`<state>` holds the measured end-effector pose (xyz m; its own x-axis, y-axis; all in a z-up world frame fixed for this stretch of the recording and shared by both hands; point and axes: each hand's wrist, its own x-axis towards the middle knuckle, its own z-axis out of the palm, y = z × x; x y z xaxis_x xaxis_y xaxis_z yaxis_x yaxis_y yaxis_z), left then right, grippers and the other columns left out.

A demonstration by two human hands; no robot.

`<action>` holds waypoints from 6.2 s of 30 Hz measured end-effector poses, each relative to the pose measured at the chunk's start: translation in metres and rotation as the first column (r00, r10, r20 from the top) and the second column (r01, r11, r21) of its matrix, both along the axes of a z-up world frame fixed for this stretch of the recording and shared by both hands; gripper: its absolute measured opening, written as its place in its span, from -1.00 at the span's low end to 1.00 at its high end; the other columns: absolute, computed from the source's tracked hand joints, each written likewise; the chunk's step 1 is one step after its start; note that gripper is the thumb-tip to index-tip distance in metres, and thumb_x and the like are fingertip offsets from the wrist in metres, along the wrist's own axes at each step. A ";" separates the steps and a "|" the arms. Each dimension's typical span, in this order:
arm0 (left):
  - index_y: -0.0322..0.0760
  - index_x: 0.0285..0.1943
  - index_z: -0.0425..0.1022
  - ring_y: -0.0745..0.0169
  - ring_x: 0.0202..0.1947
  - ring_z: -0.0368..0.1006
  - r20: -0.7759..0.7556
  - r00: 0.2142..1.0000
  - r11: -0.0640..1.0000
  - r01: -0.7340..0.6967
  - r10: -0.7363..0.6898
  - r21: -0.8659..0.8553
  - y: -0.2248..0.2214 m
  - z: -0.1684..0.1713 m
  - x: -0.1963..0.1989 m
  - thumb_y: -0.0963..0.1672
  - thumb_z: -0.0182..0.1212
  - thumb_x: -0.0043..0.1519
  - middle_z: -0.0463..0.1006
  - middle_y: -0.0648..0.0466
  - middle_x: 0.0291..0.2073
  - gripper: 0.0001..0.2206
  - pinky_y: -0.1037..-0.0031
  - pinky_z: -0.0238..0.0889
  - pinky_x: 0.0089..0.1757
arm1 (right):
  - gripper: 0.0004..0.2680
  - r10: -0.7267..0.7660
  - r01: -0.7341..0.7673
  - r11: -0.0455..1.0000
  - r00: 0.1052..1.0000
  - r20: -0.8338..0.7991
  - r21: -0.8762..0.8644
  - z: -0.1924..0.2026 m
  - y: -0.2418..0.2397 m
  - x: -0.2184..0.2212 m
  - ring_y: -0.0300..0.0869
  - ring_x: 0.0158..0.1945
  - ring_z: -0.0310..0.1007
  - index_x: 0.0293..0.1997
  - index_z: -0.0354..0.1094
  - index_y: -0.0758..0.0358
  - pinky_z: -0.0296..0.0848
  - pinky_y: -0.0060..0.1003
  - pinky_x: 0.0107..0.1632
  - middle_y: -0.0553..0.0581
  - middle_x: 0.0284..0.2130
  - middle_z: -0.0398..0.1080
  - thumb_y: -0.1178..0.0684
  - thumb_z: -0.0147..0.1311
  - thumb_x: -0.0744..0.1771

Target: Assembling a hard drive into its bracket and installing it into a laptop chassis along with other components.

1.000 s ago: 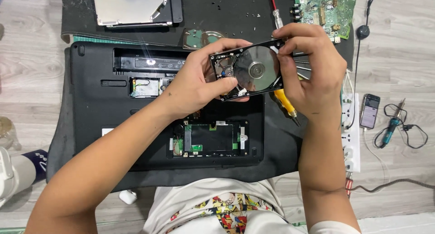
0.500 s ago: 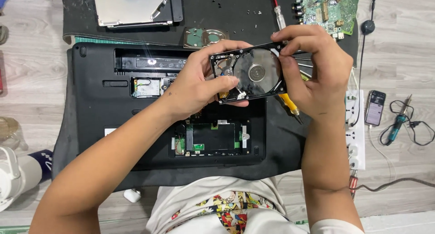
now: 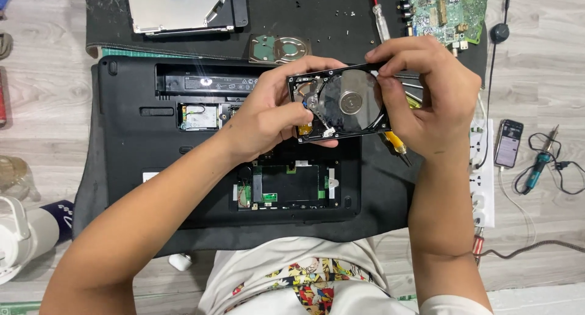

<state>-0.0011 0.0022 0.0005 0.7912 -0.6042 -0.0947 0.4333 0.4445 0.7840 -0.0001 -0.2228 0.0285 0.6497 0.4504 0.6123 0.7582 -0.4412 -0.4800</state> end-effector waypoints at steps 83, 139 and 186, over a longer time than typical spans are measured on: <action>-0.06 0.32 0.14 0.13 -0.53 0.50 -0.058 0.827 0.289 0.261 -0.560 0.921 0.007 0.019 0.038 0.09 0.12 0.27 0.55 0.12 -0.30 -0.51 0.26 0.40 -0.43 | -0.71 -0.305 0.384 0.565 0.920 0.247 -0.730 -0.094 -0.055 0.195 0.01 -0.18 0.29 0.19 0.43 0.27 0.42 -0.19 -0.12 0.12 -0.33 0.37 0.18 0.16 0.33; -0.44 0.36 0.22 -0.22 -0.45 0.61 0.342 0.629 0.288 -0.191 -0.698 0.938 0.015 0.031 0.009 -0.08 0.38 0.09 0.59 -0.31 -0.34 -0.33 0.14 0.48 -0.45 | -0.93 -0.342 0.317 0.911 0.938 -0.055 -0.263 -0.081 -0.068 0.061 -0.09 -0.18 0.48 -0.12 0.57 0.19 0.48 -0.28 -0.08 0.00 -0.43 0.49 0.25 0.25 0.36; -0.21 0.29 0.22 -0.23 0.40 0.06 0.904 0.413 0.528 -0.745 -0.114 0.407 0.005 0.029 0.046 0.00 0.42 0.05 0.10 -0.21 0.31 -0.35 0.05 -0.01 0.38 | -0.73 -0.038 0.054 0.998 0.910 -0.412 0.026 -0.055 -0.039 0.032 -0.24 -0.28 0.48 0.13 0.40 0.32 0.33 -0.44 -0.35 0.16 -0.23 0.53 -0.01 -0.09 0.39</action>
